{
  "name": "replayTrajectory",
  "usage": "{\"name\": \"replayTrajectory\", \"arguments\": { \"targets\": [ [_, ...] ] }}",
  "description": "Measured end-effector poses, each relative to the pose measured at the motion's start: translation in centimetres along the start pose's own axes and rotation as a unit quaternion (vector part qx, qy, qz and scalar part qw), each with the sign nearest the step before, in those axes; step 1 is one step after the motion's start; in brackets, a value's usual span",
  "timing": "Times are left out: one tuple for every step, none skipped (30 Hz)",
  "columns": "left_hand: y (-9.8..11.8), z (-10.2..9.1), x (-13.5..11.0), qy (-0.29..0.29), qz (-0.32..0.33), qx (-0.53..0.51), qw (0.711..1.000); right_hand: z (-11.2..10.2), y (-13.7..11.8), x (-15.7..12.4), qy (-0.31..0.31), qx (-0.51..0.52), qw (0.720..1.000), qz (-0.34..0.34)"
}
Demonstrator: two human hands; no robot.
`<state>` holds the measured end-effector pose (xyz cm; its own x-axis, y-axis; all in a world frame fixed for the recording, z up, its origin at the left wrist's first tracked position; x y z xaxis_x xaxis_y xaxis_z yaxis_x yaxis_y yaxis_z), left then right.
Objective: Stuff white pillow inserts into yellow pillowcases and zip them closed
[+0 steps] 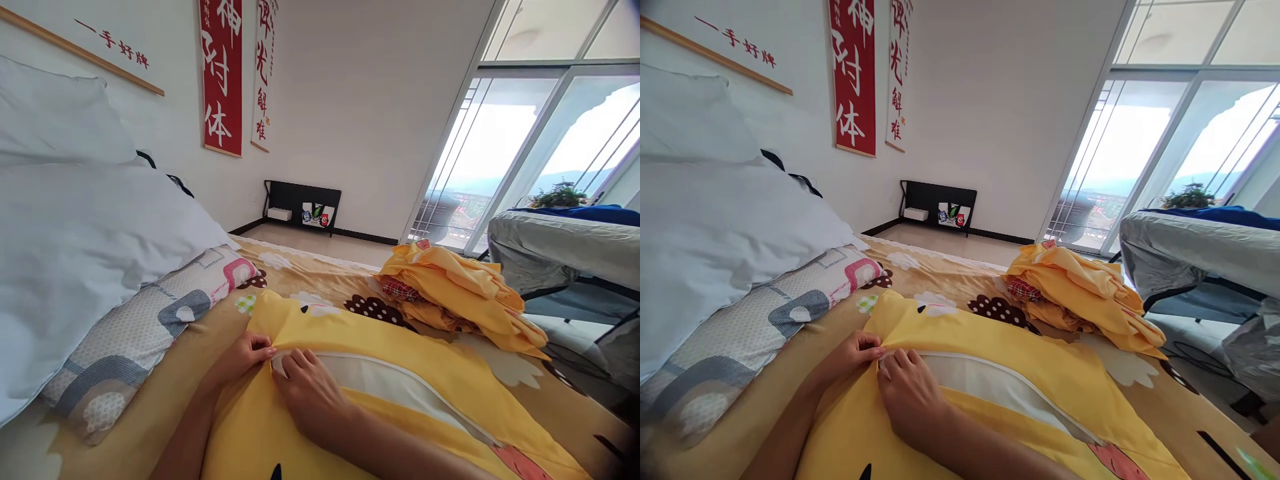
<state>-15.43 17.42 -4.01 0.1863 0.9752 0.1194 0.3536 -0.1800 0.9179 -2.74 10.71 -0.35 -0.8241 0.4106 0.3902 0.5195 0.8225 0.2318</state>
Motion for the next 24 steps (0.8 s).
{"name": "replayTrajectory", "arguments": {
  "targets": [
    [0.1,0.0,-0.1,-0.002,0.003,0.017,1.0,0.0,-0.2,0.0,-0.001,-0.005,1.0,-0.004],
    [0.3,0.0,-0.1,-0.005,0.006,0.031,0.999,0.0,-0.3,0.1,-0.003,-0.009,1.0,-0.003],
    [0.4,0.0,-0.2,-0.006,0.006,0.042,0.999,-0.1,-0.3,0.1,-0.004,-0.013,1.0,0.003],
    [0.4,0.0,-0.2,-0.008,0.005,0.046,0.999,-0.2,-0.2,0.2,-0.004,-0.018,1.0,0.01],
    [0.4,0.0,-0.3,-0.012,0.003,0.045,0.999,-0.4,-0.1,0.3,-0.002,-0.023,1.0,0.016],
    [0.4,0.0,-0.3,-0.015,0.003,0.043,0.999,-0.8,0.0,0.4,-0.001,-0.027,0.999,0.018],
    [0.3,0.0,-0.4,-0.019,0.005,0.041,0.999,-1.1,0.1,0.5,-0.004,-0.026,1.0,0.014],
    [0.3,0.0,-0.4,-0.022,0.008,0.039,0.999,-1.5,0.3,0.8,-0.013,-0.016,1.0,0.011],
    [0.3,-0.1,-0.4,-0.024,0.013,0.039,0.999,-1.7,0.6,1.0,-0.029,0.006,0.999,0.013],
    [0.3,-0.1,-0.5,-0.025,0.017,0.039,0.999,-1.9,1.0,1.4,-0.047,0.039,0.998,0.027],
    [0.2,-0.2,-0.5,-0.025,0.021,0.039,0.999,-1.9,1.6,1.8,-0.066,0.079,0.993,0.061],
    [0.2,-0.3,-0.5,-0.023,0.025,0.037,0.999,-1.8,2.4,2.2,-0.081,0.118,0.984,0.106],
    [0.1,-0.4,-0.5,-0.022,0.028,0.033,0.999,-1.6,3.2,2.5,-0.09,0.148,0.973,0.155],
    [0.1,-0.5,-0.5,-0.021,0.03,0.029,0.999,-1.3,3.8,2.8,-0.095,0.167,0.961,0.199],
    [0.0,-0.5,-0.5,-0.021,0.031,0.025,0.999,-0.9,4.3,3.1,-0.098,0.176,0.952,0.232],
    [0.0,-0.6,-0.5,-0.02,0.032,0.021,0.999,-0.6,4.6,3.4,-0.101,0.177,0.946,0.253],
    [0.0,-0.6,-0.5,-0.019,0.034,0.017,0.999,-0.2,4.8,3.6,-0.104,0.176,0.943,0.263],
    [0.0,-0.6,-0.5,-0.019,0.036,0.014,0.999,0.0,4.8,3.9,-0.108,0.177,0.941,0.266],
    [0.0,-0.6,-0.5,-0.019,0.038,0.01,0.999,0.3,4.7,4.0,-0.111,0.181,0.939,0.269],
    [0.1,-0.5,-0.5,-0.02,0.04,0.003,0.999,0.4,4.7,4.2,-0.114,0.185,0.938,0.271],
    [0.1,-0.5,-0.5,-0.021,0.041,-0.003,0.999,0.4,4.6,4.3,-0.116,0.191,0.937,0.27],
    [0.2,-0.5,-0.5,-0.022,0.041,-0.009,0.999,0.4,4.5,4.4,-0.119,0.199,0.935,0.267],
    [0.2,-0.5,-0.5,-0.021,0.041,-0.012,0.999,0.4,4.5,4.5,-0.123,0.207,0.934,0.264],
    [0.1,-0.5,-0.5,-0.018,0.042,-0.012,0.999,0.4,4.4,4.5,-0.126,0.214,0.933,0.261]
  ]
}}
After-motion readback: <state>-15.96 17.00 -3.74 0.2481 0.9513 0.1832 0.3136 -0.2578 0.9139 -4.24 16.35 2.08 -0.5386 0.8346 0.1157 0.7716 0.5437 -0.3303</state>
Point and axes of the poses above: each hand's wrist, its own x-axis towards the middle knuckle, its own z-axis out of the palm, y = z × x, the point moved 6 cm from there along x, towards the middle knuckle, and after that the axes turned 9 degrees about y, right-handed, at the moved point
